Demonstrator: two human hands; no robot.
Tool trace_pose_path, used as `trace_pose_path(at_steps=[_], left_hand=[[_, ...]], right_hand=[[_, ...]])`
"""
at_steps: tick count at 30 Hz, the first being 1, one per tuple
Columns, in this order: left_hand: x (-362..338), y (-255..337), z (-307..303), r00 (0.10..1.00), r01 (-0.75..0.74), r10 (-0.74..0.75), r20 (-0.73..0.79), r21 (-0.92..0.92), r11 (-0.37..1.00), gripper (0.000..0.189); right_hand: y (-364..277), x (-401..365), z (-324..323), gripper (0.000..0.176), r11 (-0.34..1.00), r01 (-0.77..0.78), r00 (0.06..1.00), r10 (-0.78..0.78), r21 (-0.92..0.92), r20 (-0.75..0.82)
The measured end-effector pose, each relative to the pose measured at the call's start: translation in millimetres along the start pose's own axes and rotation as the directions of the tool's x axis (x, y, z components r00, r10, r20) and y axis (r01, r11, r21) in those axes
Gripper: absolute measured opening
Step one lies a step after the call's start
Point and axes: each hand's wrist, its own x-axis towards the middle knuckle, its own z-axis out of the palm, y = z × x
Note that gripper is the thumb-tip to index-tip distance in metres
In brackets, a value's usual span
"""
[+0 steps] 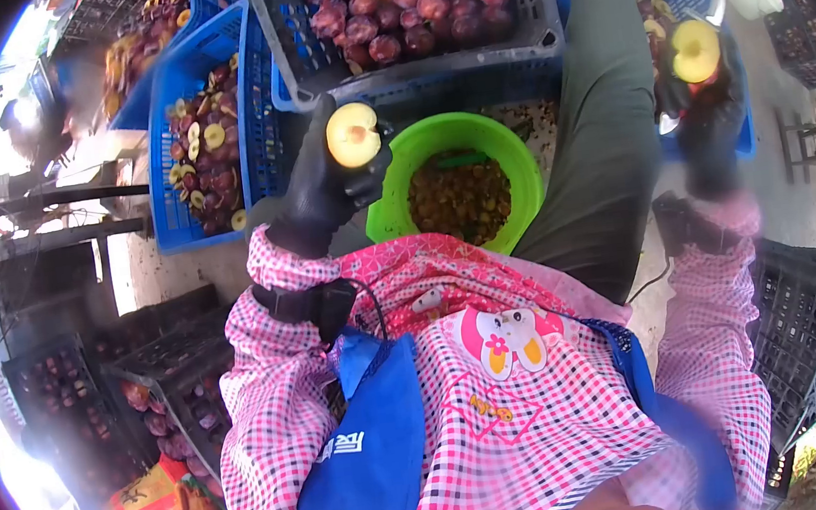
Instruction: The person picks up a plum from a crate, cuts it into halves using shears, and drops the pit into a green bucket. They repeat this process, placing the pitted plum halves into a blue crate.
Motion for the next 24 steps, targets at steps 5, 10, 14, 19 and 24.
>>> trace_pose_path(at_steps=[5,10,14,19,24], left_hand=[[18.6,-41.8,13.8,0.983,-0.170,0.180,-0.029,0.203,0.964,0.051],[18.7,-99.1,23.7,0.768,-0.575,0.550,0.327,0.731,0.367,0.051],[19.0,-132.8,11.8,0.925,-0.379,0.312,0.217,0.561,0.736,0.047],[27.4,-124.3,19.5,0.928,-0.371,0.294,0.230,0.482,0.794,0.023],[13.9,-61.6,52.8,0.993,-0.091,0.121,0.009,0.717,0.692,0.030]], right_hand=[[31.1,-33.6,38.7,0.038,0.607,0.286,0.945,-0.048,-0.741,0.324],[38.6,-60.6,105.8,0.044,0.719,0.112,0.903,0.215,-0.686,0.372],[97.4,-71.5,94.0,0.043,0.653,0.000,0.844,0.406,-0.757,0.350],[85.4,-60.8,100.2,0.036,0.788,-0.191,0.839,0.441,-0.586,0.320],[66.2,-43.2,108.0,0.030,0.779,0.135,0.963,0.043,-0.612,0.267]])
